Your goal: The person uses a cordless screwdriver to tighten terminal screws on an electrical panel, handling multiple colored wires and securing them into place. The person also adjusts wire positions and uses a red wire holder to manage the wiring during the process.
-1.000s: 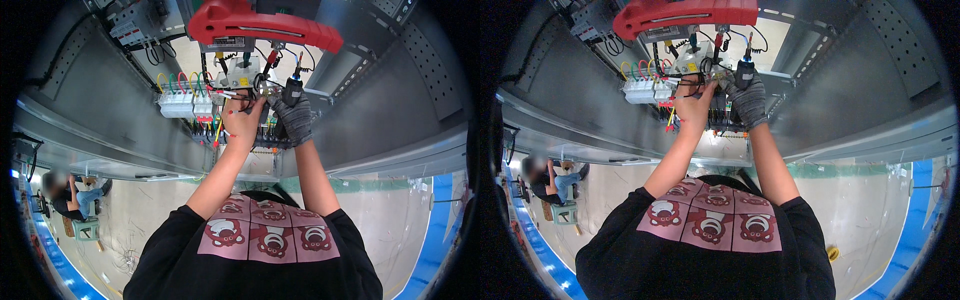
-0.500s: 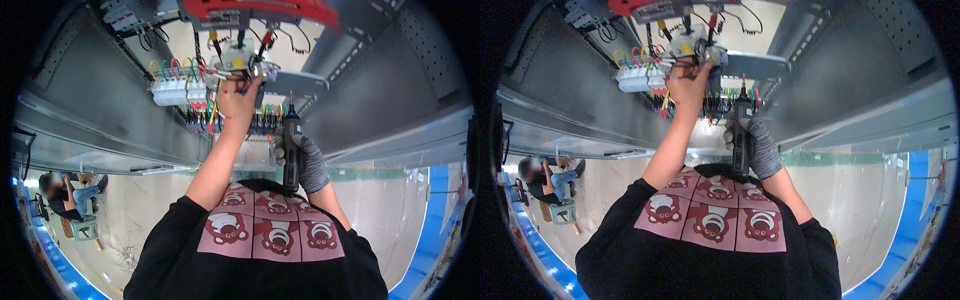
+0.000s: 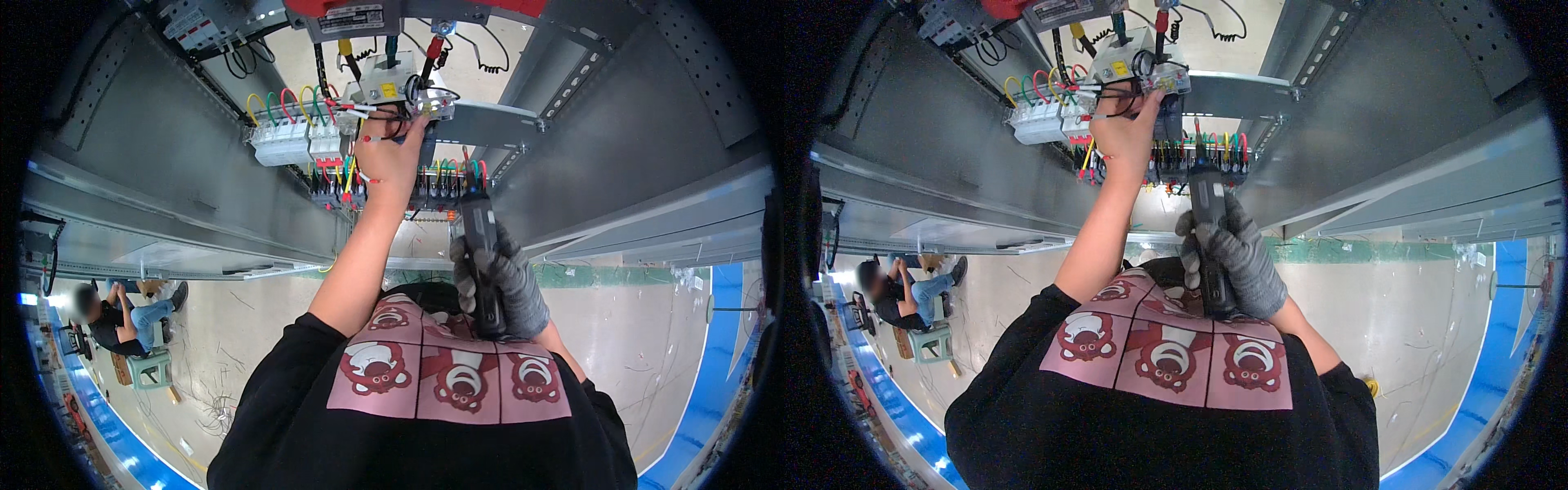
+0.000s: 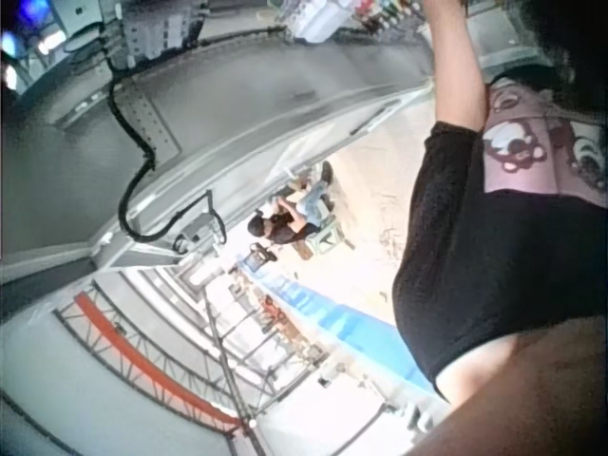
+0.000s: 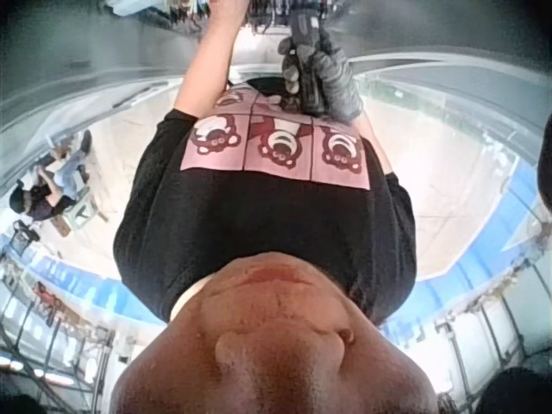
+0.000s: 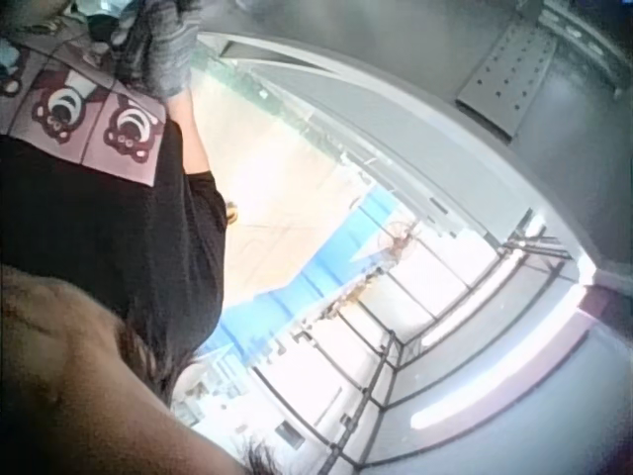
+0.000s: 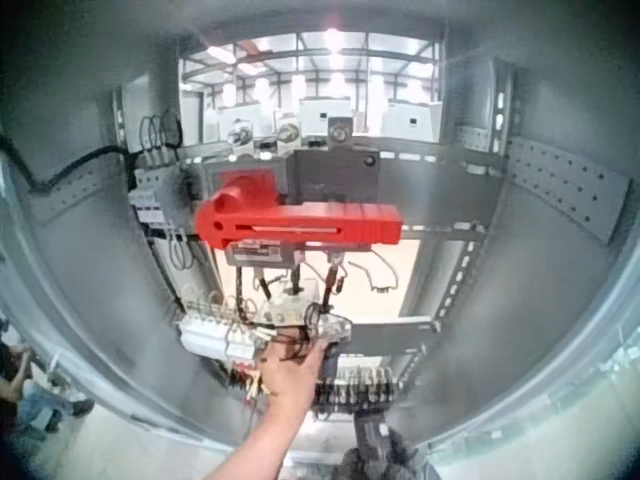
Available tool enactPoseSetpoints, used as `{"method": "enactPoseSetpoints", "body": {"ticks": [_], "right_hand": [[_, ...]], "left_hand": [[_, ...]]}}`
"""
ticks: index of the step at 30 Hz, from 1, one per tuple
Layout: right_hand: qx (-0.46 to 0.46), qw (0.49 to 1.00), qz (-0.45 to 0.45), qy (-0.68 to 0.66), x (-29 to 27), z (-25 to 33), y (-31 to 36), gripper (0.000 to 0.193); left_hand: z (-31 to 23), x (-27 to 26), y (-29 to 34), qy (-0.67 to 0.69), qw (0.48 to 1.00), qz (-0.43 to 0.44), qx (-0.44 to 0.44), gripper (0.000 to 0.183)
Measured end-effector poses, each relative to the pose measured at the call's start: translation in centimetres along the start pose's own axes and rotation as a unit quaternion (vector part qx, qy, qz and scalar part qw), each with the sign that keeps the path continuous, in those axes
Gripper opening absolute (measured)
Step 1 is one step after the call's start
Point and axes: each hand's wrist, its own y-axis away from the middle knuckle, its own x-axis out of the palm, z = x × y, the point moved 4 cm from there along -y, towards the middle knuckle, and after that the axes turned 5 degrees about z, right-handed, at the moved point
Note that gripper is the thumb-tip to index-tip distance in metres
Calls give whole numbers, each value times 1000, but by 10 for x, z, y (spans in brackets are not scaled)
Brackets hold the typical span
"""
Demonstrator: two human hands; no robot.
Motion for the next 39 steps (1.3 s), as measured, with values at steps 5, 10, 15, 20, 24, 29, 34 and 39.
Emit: {"method": "enactPoseSetpoints", "body": {"ticks": [5, 10, 15, 20, 24, 29, 34, 39], "right_hand": [[14, 999, 28, 27, -5, 5, -37, 36], [14, 999, 27, 11, -13, 5, -51, 41], [22, 998, 40, 31, -20, 7, -57, 37], [30, 999, 25, 38, -16, 9, -53, 37], [32, 999, 38, 8, -19, 8, -56, 39], [36, 999, 39, 1, -11, 16, -55, 37], [36, 997, 41, -55, -1, 22, -54, 42], [43, 992, 72, -99, 0, 26, -57, 28]], "left_hand": [[7, 2, 1, -51, 998, -24, 36, 33], [2, 2, 0, -32, 998, -15, 44, 35], [0, 0, 1, -19, 999, -11, 38, 33], [1, 2, 3, -3, 1000, -13, 25, 32], [8, 4, 2, 1, 999, -15, 38, 33], [12, 4, 3, 31, 999, 5, 9, 32], [12, 6, 3, 81, 996, 15, -25, 28], [6, 5, 1, 82, 997, -12, 10, 20]]}}
